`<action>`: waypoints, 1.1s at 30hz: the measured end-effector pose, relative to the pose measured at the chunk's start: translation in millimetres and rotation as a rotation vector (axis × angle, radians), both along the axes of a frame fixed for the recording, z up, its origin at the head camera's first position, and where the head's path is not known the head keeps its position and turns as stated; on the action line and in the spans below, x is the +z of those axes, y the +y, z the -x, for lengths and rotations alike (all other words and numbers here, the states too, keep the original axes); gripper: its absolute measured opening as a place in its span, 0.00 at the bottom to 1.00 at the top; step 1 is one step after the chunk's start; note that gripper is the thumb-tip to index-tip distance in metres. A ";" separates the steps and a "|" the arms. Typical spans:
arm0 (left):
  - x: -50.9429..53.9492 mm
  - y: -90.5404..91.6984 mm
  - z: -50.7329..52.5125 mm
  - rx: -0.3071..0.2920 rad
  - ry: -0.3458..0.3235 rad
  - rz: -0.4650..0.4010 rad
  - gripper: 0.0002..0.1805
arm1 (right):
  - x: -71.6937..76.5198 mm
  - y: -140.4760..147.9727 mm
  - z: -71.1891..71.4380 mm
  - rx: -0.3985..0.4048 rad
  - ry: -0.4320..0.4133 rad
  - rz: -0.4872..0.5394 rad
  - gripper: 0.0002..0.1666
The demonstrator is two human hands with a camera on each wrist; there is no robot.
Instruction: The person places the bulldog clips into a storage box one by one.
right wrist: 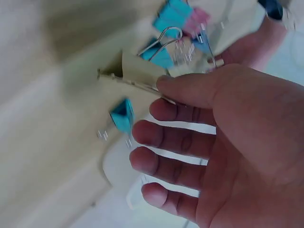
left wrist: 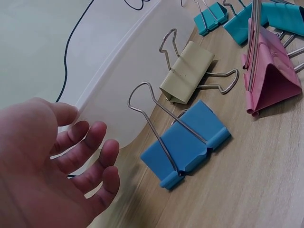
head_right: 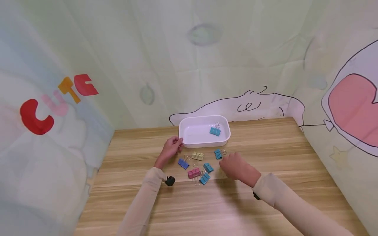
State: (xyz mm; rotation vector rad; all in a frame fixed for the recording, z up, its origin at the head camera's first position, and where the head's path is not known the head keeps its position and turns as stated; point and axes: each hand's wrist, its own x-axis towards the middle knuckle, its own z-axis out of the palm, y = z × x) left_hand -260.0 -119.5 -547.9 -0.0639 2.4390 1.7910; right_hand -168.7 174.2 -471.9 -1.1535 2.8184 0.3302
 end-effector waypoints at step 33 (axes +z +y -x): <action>0.7 -0.3 1.8 0.002 -0.015 0.022 0.14 | 108.5 -60.4 107.2 -0.131 -0.051 -0.070 0.08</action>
